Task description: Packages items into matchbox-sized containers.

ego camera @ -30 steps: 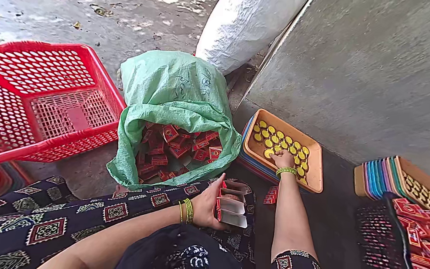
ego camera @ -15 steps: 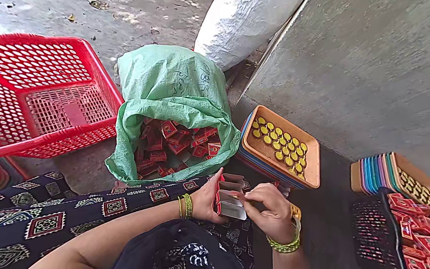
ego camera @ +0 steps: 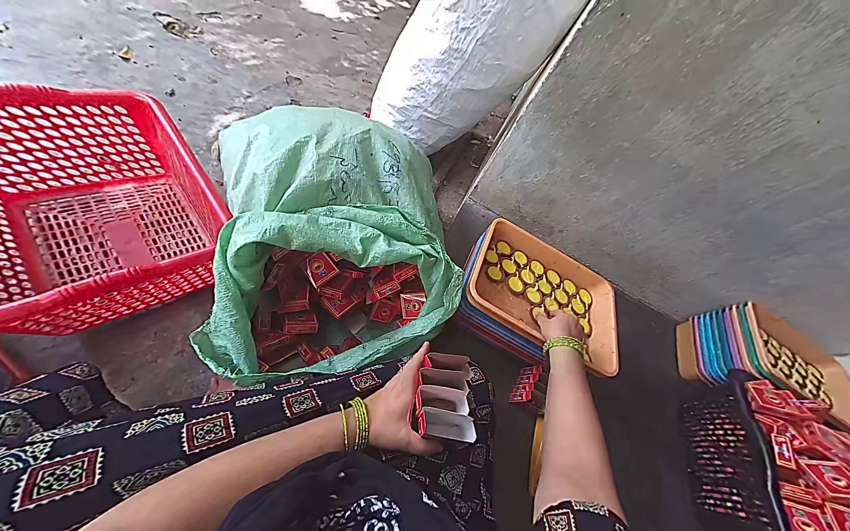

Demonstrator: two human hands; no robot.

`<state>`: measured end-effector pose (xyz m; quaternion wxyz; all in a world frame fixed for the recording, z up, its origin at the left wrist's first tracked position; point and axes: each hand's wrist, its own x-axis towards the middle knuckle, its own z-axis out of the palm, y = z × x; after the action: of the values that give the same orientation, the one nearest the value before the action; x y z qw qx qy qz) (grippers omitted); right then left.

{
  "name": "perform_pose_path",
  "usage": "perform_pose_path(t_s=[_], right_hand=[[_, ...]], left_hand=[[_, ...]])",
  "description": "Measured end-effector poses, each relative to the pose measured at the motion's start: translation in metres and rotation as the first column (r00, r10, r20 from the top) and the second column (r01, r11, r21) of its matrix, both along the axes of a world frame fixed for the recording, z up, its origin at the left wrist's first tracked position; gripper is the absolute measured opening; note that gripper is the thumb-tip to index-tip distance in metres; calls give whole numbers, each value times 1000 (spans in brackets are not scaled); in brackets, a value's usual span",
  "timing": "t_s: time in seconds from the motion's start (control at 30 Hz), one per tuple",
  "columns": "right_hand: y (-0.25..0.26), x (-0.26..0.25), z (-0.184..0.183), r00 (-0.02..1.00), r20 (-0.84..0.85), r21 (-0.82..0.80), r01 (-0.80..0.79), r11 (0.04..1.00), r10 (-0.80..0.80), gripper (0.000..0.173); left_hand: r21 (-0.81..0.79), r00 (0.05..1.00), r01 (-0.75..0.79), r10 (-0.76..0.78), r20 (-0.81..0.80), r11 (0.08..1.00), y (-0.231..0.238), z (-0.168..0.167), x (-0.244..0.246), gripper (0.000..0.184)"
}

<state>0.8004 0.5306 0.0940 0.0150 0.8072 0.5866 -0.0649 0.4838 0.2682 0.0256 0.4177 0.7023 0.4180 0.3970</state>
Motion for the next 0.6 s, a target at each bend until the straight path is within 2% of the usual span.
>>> perform_pose_path(t_s=[0.1, 0.17, 0.23, 0.3, 0.4, 0.47, 0.53, 0.6], right_hand=[[25, 13, -18, 999, 31, -90, 12, 996, -9, 62], [28, 13, -20, 999, -26, -56, 20, 998, -21, 62], [22, 13, -17, 992, -121, 24, 42, 999, -39, 60], [10, 9, -13, 976, -217, 141, 55, 988, -24, 45], [-26, -5, -2, 919, -359, 389, -11, 921, 162, 33], [-65, -18, 10, 785, -434, 611, -104, 785, 442, 30], [-119, -37, 31, 530, -445, 765, -194, 615, 721, 22], [-174, -54, 55, 290, -398, 825, -302, 477, 871, 17]], left_hand=[[-5, 1000, -5, 5, 4, 1000, 1, -2, 0, 158], [-28, 1000, -1, 1, -3, 1000, 2, -2, -1, 159], [-30, 1000, -2, 3, 2, 1000, 1, -3, 0, 159], [-29, 1000, -2, 2, -2, 1000, 1, -3, 0, 159], [-20, 1000, -1, 0, -7, 1000, 1, -2, 0, 159], [-31, 1000, 4, -4, -3, 999, 1, 0, -1, 159], [-41, 1000, -3, 3, 1, 999, 1, 1, 0, 159], [-30, 1000, -8, 8, 0, 1000, 0, 0, 1, 159]])
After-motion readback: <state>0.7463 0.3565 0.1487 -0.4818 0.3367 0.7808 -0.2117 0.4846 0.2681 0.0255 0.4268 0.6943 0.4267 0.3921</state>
